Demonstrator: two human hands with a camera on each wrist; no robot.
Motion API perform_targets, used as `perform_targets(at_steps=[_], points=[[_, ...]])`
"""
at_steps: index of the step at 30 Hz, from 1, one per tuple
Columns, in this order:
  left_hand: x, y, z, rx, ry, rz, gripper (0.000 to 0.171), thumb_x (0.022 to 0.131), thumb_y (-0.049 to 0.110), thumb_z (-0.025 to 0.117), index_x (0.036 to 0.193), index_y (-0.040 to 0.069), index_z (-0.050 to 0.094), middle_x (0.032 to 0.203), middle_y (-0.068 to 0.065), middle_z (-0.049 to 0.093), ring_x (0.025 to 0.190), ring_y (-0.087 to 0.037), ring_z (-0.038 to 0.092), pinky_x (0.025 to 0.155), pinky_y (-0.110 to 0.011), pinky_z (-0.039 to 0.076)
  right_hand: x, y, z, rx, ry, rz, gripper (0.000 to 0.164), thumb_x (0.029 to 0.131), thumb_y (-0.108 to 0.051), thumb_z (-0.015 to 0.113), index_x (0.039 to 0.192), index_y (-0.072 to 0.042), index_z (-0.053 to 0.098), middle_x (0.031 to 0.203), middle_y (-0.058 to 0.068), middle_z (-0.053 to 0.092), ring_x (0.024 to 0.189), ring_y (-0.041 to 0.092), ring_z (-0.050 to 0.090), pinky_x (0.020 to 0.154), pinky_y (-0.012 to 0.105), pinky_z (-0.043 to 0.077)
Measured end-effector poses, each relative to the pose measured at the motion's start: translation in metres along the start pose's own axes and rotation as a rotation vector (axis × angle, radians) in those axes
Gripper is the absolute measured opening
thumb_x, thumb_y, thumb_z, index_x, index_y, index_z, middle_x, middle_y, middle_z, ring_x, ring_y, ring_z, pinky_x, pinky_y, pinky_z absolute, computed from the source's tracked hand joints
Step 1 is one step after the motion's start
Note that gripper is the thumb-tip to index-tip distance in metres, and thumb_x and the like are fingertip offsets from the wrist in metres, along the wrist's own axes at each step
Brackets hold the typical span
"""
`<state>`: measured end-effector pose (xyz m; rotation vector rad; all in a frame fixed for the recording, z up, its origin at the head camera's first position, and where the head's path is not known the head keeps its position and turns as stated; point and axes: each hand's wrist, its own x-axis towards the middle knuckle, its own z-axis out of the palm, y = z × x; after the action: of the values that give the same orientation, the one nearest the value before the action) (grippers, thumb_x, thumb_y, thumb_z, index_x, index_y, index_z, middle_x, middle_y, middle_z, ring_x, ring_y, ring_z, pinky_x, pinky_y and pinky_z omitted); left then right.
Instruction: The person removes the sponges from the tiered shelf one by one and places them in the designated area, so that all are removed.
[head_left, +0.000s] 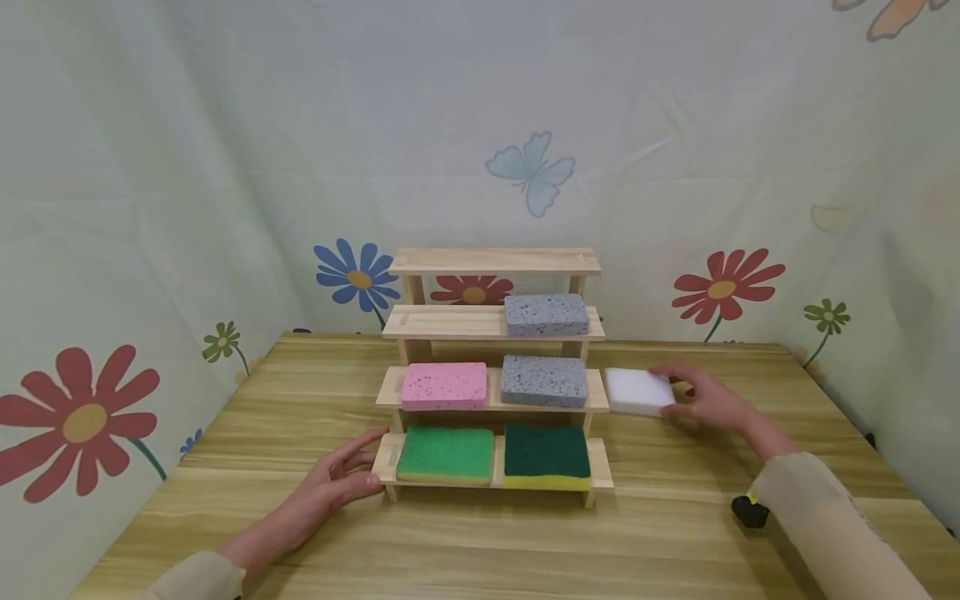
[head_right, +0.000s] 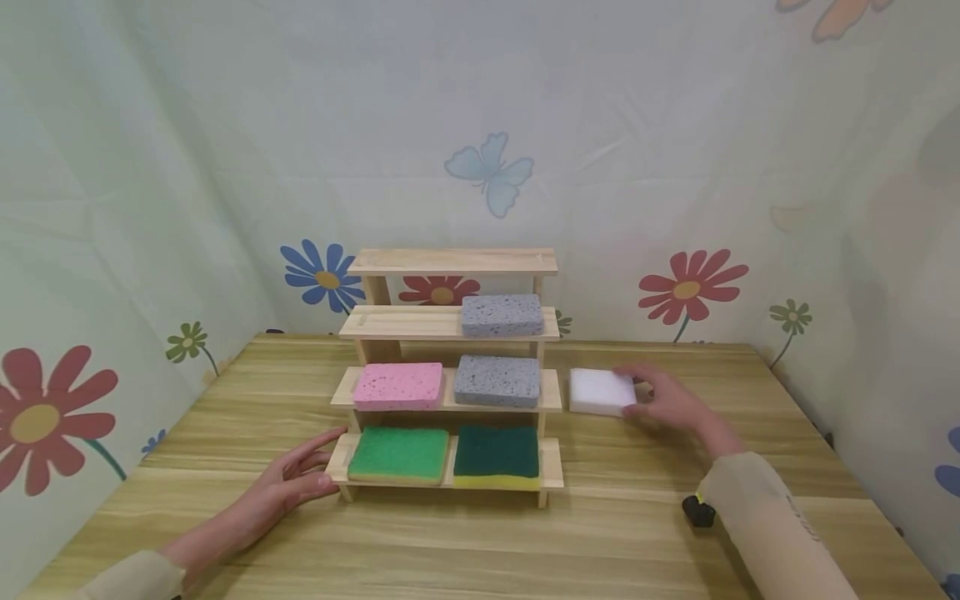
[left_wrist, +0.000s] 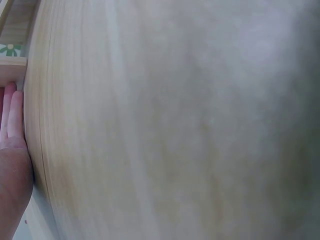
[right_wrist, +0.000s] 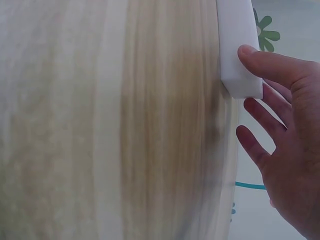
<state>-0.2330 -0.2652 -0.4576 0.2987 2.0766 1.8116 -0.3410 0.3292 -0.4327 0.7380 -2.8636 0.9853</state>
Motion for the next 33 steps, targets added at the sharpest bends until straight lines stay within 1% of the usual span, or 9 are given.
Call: perform_targets(at_steps=[6, 14, 20, 24, 29, 33], points=[[-0.001, 0.001, 0.000, -0.004, -0.005, 0.010, 0.068, 0.099, 0.018, 0.057, 0.158, 0.021, 0.024, 0.146, -0.018, 0.046, 0.122, -0.010, 0.059, 0.102, -0.028, 0.052, 0.000, 0.001, -0.001, -0.004, -0.028, 0.027, 0.064, 0.085, -0.020, 0.078, 0.141, -0.006, 0.051, 0.139, 0.024, 0.052, 0.119, 0.041, 0.052, 0.099, 0.065, 0.047], [0.000, 0.001, 0.000, -0.009, -0.009, 0.019, 0.068, 0.099, 0.017, 0.057, 0.158, 0.020, 0.024, 0.145, -0.018, 0.046, 0.122, -0.011, 0.059, 0.102, -0.028, 0.052, 0.001, 0.003, -0.003, -0.003, -0.038, 0.040, 0.065, 0.084, -0.021, 0.078, 0.141, -0.007, 0.050, 0.140, 0.024, 0.051, 0.120, 0.041, 0.051, 0.100, 0.065, 0.046], [0.000, 0.001, 0.000, -0.011, -0.012, 0.021, 0.068, 0.099, 0.017, 0.057, 0.158, 0.020, 0.023, 0.145, -0.018, 0.047, 0.121, -0.010, 0.060, 0.101, -0.027, 0.052, 0.001, 0.002, -0.003, -0.019, -0.040, 0.057, 0.066, 0.084, -0.020, 0.078, 0.142, -0.007, 0.050, 0.142, 0.024, 0.051, 0.122, 0.042, 0.050, 0.102, 0.068, 0.043], [0.001, 0.000, 0.000, -0.021, -0.020, 0.031, 0.069, 0.099, 0.015, 0.057, 0.158, 0.017, 0.022, 0.146, -0.018, 0.046, 0.122, -0.010, 0.060, 0.101, -0.028, 0.052, 0.000, 0.000, -0.004, -0.035, -0.044, 0.074, 0.075, 0.082, -0.022, 0.080, 0.147, -0.007, 0.044, 0.148, 0.026, 0.045, 0.129, 0.046, 0.045, 0.104, 0.072, 0.037], [0.001, -0.002, 0.000, -0.027, -0.024, 0.036, 0.070, 0.099, 0.015, 0.057, 0.159, 0.015, 0.020, 0.145, -0.016, 0.048, 0.122, -0.009, 0.059, 0.101, -0.029, 0.053, -0.001, -0.006, -0.009, -0.042, -0.045, 0.098, 0.087, 0.080, -0.026, 0.082, 0.152, -0.007, 0.036, 0.154, 0.028, 0.035, 0.137, 0.053, 0.034, 0.105, 0.077, 0.030], [0.001, -0.003, 0.000, -0.042, -0.020, 0.035, 0.071, 0.098, 0.013, 0.057, 0.159, 0.015, 0.020, 0.142, -0.012, 0.050, 0.121, -0.009, 0.060, 0.101, -0.030, 0.053, -0.001, -0.015, -0.015, -0.067, -0.028, 0.068, 0.086, 0.080, -0.027, 0.081, 0.151, -0.007, 0.036, 0.156, 0.026, 0.034, 0.140, 0.051, 0.032, 0.106, 0.076, 0.028]])
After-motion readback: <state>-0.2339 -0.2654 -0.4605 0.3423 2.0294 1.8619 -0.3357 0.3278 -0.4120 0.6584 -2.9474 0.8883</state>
